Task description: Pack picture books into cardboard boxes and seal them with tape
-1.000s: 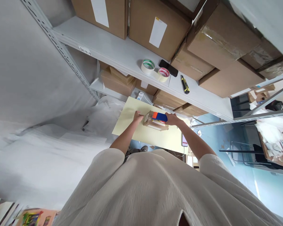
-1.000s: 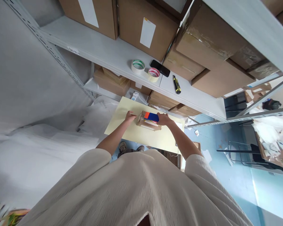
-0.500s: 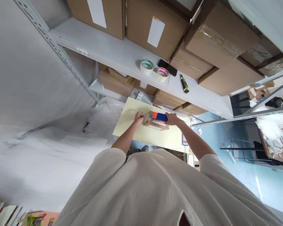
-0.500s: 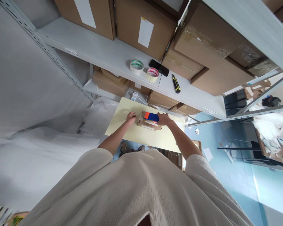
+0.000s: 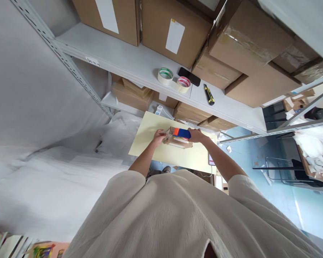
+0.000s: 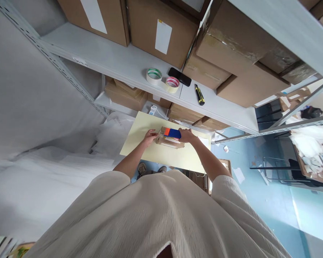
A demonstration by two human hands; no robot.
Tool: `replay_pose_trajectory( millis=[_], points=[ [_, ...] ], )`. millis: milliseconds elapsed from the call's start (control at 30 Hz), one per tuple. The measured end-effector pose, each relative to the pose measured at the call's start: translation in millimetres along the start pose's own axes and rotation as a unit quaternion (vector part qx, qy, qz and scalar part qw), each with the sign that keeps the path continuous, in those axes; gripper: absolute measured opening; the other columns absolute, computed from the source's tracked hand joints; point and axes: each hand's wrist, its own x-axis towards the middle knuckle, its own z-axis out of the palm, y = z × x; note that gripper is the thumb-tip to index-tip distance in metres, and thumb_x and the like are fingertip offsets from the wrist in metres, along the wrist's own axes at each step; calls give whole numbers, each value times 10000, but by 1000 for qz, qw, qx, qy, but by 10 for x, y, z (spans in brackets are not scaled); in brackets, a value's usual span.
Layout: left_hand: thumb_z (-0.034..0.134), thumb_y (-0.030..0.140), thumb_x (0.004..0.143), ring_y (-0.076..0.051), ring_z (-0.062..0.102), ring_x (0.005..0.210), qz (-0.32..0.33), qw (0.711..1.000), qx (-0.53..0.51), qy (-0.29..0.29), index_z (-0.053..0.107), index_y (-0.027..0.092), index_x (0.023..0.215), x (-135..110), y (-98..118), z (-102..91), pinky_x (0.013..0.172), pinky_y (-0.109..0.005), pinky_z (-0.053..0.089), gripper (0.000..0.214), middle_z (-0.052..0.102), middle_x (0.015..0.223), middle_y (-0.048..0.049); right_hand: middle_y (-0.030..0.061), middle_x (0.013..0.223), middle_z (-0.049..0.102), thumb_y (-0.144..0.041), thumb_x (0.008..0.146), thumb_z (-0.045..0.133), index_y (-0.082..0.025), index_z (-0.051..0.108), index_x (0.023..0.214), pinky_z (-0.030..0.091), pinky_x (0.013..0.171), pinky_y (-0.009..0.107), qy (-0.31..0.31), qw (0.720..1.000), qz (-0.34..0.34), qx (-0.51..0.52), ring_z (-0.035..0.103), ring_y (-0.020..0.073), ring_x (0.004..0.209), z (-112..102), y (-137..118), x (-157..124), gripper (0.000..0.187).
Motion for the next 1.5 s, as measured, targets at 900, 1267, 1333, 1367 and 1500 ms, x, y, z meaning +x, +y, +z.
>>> replay_pose_trajectory(
  millis=[900, 1267, 1333, 1367, 1500],
  points=[
    [935, 225, 721, -427, 311, 1742, 234, 822, 482, -191, 605, 279, 1623, -82, 478, 197, 1410, -586, 293, 962, 407, 1850, -154, 153, 1319, 793, -323, 902, 759, -230, 553, 1394, 448, 1108, 454, 18, 998, -17, 50, 743, 352, 1193, -21, -33, -89, 542],
    [815, 690, 904, -416, -17, 1810, 157, 643, 722, -201, 178, 373, 1870, -113, 674, 159, 1425, -663, 18, 1200, 3, 1959, -123, 126, 1122, 825, -322, 870, 773, -228, 605, 1316, 426, 1115, 457, -21, 999, -28, 28, 776, 353, 1063, -158, 50, -132, 485],
    [801, 693, 919, -421, -14, 1809, 160, 636, 729, -196, 180, 373, 1871, -131, 679, 161, 1420, -676, 11, 1181, 23, 1959, -124, 117, 1106, 822, -331, 874, 765, -226, 604, 1314, 412, 1130, 454, -22, 999, -39, 29, 774, 345, 1063, -168, 81, -151, 480],
    [796, 696, 923, -425, -11, 1809, 162, 633, 732, -193, 182, 377, 1870, -138, 680, 165, 1417, -685, 10, 1173, 33, 1959, -123, 115, 1105, 821, -339, 875, 763, -224, 604, 1314, 409, 1133, 453, -22, 998, -44, 30, 774, 343, 1067, -168, 95, -162, 480],
    [794, 710, 924, -442, 7, 1805, 165, 622, 744, -179, 191, 391, 1868, -164, 686, 193, 1404, -718, 1, 1164, 80, 1956, -127, 113, 1089, 815, -374, 872, 769, -219, 605, 1304, 410, 1118, 441, -21, 997, -55, 43, 769, 344, 1070, -126, 141, -191, 488]
  ],
)
